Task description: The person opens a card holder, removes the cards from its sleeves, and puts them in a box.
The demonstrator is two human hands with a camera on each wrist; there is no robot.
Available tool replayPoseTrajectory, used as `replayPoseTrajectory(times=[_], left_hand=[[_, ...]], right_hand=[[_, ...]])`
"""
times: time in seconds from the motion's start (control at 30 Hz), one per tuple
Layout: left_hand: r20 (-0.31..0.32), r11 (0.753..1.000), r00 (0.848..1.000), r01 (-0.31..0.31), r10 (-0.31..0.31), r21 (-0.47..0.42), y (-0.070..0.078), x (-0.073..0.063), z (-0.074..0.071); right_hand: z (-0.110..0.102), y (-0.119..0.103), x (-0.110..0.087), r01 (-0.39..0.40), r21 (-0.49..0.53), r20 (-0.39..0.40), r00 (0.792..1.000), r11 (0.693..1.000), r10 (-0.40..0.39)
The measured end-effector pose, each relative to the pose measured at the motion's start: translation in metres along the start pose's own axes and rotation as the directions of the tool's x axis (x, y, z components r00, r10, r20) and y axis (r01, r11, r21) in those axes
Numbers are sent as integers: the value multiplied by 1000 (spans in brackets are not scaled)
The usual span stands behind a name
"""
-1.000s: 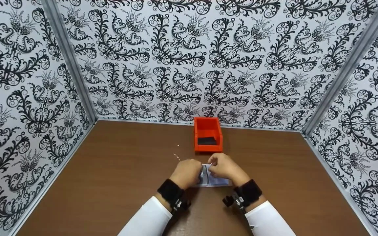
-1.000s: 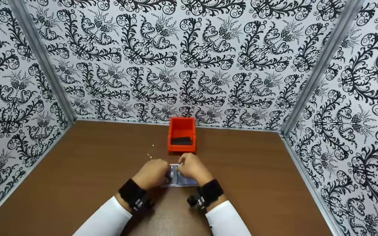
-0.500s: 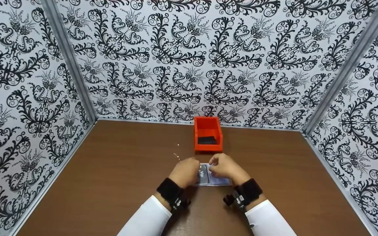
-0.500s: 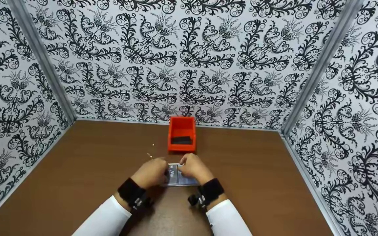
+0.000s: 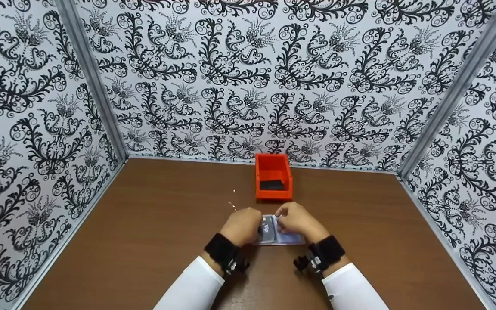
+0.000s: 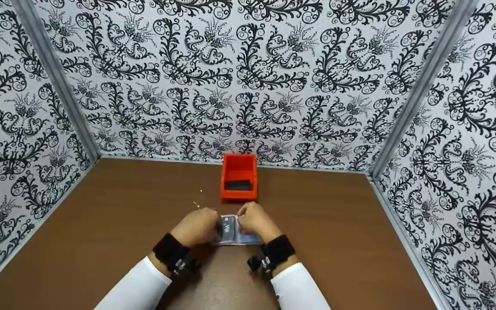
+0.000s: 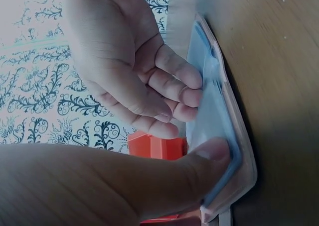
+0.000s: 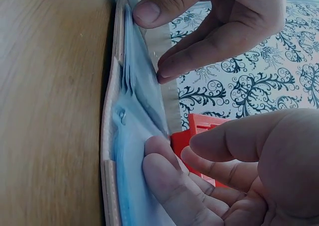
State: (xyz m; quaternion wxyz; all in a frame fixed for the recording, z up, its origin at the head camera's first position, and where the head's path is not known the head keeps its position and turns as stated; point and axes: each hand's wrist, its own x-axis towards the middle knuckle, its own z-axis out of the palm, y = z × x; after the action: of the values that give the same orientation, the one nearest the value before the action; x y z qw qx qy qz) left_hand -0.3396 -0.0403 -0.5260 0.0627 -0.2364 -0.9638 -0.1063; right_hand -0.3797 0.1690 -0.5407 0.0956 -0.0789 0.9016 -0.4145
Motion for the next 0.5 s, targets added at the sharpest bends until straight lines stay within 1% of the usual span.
replayPoseTrajectory(times=[0.17, 0.37, 0.5], left_hand=[[-11, 1000, 1000, -18, 18, 14, 0, 2, 4], [-31, 999, 999, -27, 28, 33, 1, 2, 8], [-36, 999, 999, -24, 26, 38, 2, 2, 10]], right_hand=[[0, 0, 0, -29, 16, 2, 1000, 999, 29], [-1, 0, 0, -14, 4, 6, 1000, 1000, 14], [-2, 1, 1, -29, 63, 29, 999, 998, 27]])
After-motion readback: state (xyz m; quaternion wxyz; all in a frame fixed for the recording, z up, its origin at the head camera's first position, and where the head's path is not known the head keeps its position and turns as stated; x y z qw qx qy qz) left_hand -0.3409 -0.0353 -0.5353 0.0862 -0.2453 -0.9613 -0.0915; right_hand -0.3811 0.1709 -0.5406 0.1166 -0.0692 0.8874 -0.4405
